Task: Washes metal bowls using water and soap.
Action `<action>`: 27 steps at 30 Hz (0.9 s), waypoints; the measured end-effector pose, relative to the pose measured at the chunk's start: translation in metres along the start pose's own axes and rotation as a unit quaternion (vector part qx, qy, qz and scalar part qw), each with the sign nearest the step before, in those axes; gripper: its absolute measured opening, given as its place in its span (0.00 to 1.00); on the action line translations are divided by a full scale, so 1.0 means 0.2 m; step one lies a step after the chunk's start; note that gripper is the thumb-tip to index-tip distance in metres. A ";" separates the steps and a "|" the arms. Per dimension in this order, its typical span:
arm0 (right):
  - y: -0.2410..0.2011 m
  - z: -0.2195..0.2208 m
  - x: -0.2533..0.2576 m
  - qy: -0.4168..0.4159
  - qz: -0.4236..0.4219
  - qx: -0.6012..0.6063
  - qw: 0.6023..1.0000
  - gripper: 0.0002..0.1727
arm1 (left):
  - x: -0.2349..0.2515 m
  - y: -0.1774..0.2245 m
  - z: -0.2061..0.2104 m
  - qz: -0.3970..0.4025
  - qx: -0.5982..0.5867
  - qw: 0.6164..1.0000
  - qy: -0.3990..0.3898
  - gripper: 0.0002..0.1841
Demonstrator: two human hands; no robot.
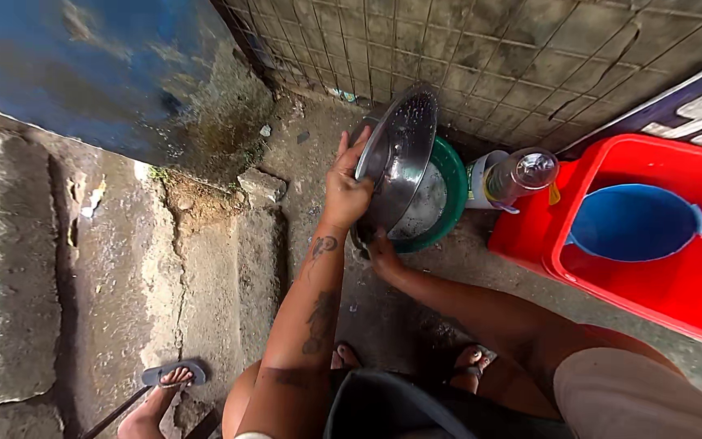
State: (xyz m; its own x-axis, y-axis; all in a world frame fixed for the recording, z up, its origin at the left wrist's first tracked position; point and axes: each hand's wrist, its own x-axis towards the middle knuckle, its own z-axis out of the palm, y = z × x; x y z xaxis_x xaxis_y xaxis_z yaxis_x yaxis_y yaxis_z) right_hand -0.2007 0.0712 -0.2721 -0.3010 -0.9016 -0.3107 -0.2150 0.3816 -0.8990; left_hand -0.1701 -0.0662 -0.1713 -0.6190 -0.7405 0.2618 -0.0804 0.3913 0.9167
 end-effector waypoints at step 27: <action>-0.59 -0.32 0.19 0.125 -0.168 0.343 0.916 0.38 | -0.22 0.03 0.14 -0.059 -0.144 0.967 0.204 0.29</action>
State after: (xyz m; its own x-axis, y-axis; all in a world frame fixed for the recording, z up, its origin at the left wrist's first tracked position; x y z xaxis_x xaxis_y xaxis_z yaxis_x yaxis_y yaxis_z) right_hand -0.2471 0.0046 -0.1577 -0.5460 -0.8375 0.0227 0.2734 -0.2037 -0.9401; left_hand -0.1645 -0.0168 -0.1858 -0.2553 -0.9474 0.1929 0.1244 0.1657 0.9783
